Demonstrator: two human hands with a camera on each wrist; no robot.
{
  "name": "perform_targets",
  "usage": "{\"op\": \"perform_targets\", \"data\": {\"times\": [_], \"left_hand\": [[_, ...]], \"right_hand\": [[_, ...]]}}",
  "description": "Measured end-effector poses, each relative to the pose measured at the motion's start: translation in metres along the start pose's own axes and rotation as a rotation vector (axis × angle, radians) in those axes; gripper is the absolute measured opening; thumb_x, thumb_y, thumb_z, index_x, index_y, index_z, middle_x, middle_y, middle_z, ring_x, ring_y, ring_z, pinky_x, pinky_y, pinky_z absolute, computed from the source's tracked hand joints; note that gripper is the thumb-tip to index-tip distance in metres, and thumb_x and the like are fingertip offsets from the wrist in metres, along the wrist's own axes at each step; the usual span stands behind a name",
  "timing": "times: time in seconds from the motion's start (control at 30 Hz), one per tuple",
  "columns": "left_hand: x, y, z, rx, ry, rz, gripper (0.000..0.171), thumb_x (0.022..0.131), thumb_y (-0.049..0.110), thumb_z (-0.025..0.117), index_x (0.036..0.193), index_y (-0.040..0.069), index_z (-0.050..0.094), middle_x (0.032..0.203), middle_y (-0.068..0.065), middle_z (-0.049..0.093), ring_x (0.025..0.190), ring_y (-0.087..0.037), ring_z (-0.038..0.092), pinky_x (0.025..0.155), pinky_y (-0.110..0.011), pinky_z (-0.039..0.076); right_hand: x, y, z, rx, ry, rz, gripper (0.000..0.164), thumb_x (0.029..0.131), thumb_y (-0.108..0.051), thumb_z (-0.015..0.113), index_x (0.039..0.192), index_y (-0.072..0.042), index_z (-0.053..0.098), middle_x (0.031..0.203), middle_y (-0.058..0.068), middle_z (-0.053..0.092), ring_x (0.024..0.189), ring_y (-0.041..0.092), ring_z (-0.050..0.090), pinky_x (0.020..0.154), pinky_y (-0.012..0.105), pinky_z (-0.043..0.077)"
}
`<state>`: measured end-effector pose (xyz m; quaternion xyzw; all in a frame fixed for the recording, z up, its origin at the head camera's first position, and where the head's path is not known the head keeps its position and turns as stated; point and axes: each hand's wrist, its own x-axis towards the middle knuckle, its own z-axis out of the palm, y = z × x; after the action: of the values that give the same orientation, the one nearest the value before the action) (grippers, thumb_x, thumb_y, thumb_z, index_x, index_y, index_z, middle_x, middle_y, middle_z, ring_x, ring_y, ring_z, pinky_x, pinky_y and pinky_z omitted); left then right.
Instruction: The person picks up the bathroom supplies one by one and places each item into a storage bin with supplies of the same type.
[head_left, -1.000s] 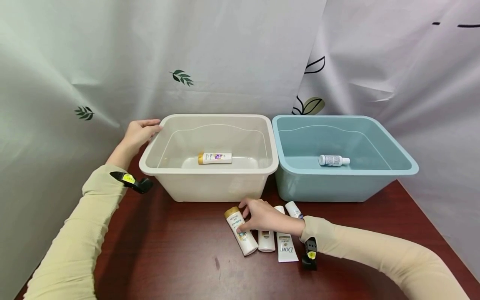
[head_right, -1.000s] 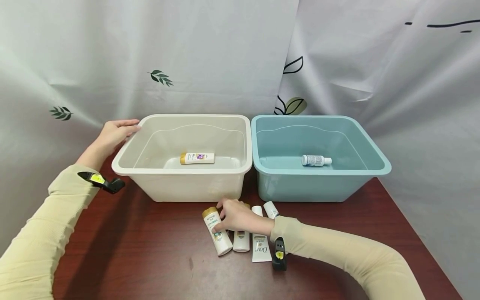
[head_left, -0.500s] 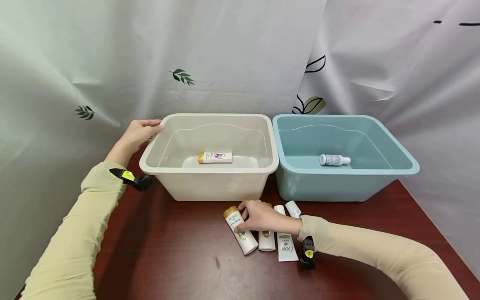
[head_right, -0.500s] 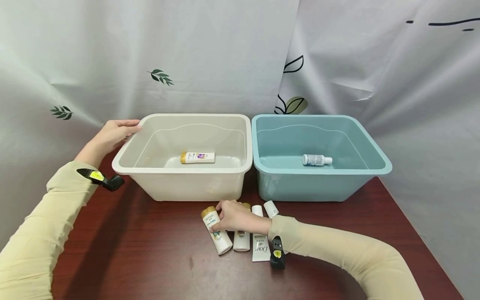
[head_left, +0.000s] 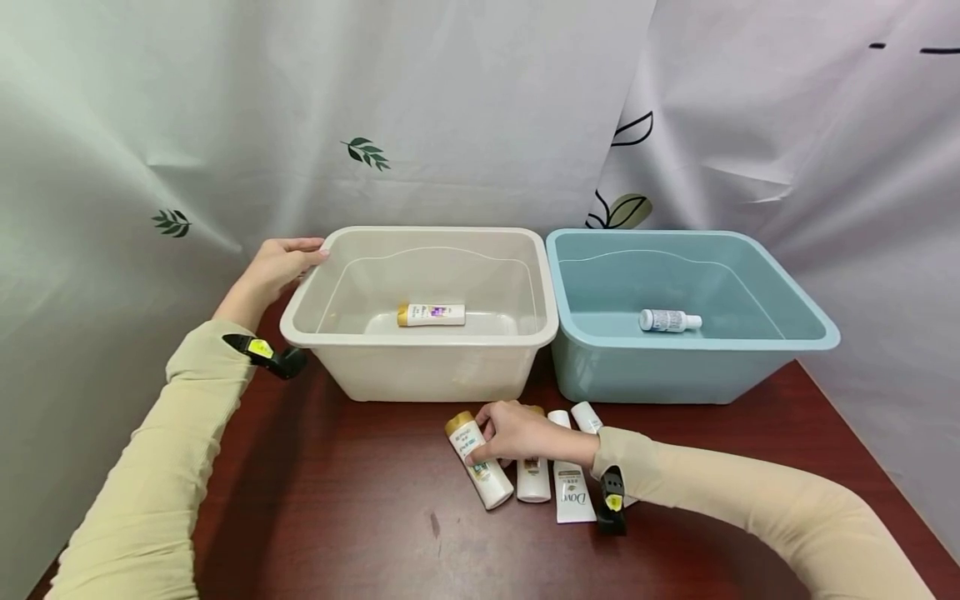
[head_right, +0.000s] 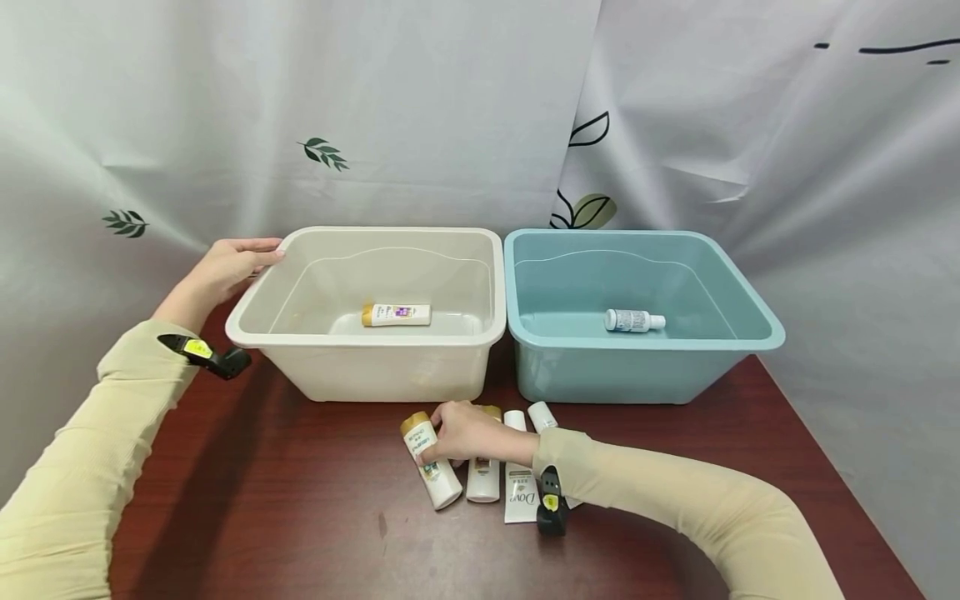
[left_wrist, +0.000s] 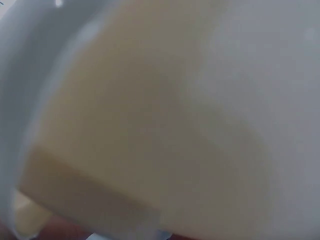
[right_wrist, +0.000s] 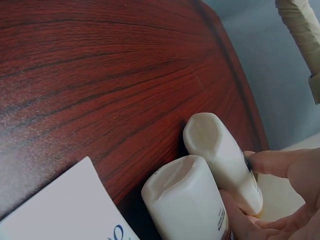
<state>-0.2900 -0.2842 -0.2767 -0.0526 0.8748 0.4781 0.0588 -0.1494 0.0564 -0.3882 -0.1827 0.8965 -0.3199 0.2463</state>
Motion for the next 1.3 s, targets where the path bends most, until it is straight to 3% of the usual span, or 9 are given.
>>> {"op": "perform_targets", "data": {"times": [0.3,0.4,0.53,0.63,0.8,1.3], "left_hand": [[-0.0009,-0.0001,0.0003,-0.016,0.007,-0.028,0.063,0.096,0.040,0.054,0.149,0.010,0.036,0.149,-0.018,0.039,0.111,-0.012,0.049,0.080,-0.020,0.048],[-0.0009,-0.0005,0.0004,-0.004,0.022,-0.018,0.063,0.096,0.039,0.055,0.148,0.009,0.037,0.145,-0.016,0.043,0.103,-0.008,0.051,0.078,-0.019,0.048],[-0.0001,-0.0001,0.0015,0.031,0.075,0.018,0.057,0.096,0.033,0.057,0.143,0.004,0.044,0.123,-0.010,0.053,0.080,0.000,0.050,0.068,-0.016,0.045],[0.0007,0.0009,0.0018,0.053,0.096,0.034,0.054,0.095,0.029,0.057,0.141,0.001,0.047,0.123,-0.014,0.055,0.074,0.002,0.049,0.065,-0.014,0.044],[0.0000,0.0031,0.0016,0.063,0.099,0.017,0.055,0.096,0.029,0.056,0.142,0.002,0.045,0.141,-0.022,0.047,0.081,0.000,0.049,0.066,-0.013,0.043],[0.0015,0.0028,0.0026,0.057,0.113,0.001,0.055,0.094,0.030,0.059,0.140,0.003,0.048,0.132,-0.017,0.050,0.082,-0.004,0.050,0.065,-0.016,0.044]], "right_hand": [[0.0033,0.0005,-0.0003,0.125,-0.068,0.048,0.053,0.075,-0.019,0.082,0.115,0.003,0.056,0.079,0.002,0.066,0.056,0.016,0.066,0.053,0.028,0.056],[0.0038,0.0011,-0.0003,0.157,-0.082,0.043,0.053,0.076,-0.017,0.081,0.116,0.005,0.055,0.081,0.004,0.066,0.057,0.016,0.066,0.054,0.029,0.056],[0.0045,0.0009,-0.0007,0.166,-0.087,0.050,0.053,0.076,-0.017,0.080,0.116,0.004,0.054,0.081,0.003,0.066,0.057,0.018,0.066,0.055,0.029,0.056],[0.0048,0.0003,-0.0009,0.185,-0.089,0.059,0.052,0.075,-0.016,0.080,0.116,0.005,0.054,0.081,0.004,0.066,0.058,0.019,0.067,0.056,0.029,0.056],[0.0046,-0.0006,-0.0008,0.233,-0.100,0.069,0.050,0.076,-0.011,0.080,0.115,0.005,0.054,0.082,0.007,0.063,0.059,0.017,0.066,0.057,0.030,0.057],[0.0036,-0.0014,-0.0011,0.238,-0.096,0.067,0.039,0.077,-0.011,0.079,0.106,0.004,0.058,0.078,0.004,0.062,0.059,0.014,0.065,0.056,0.029,0.058]]}}
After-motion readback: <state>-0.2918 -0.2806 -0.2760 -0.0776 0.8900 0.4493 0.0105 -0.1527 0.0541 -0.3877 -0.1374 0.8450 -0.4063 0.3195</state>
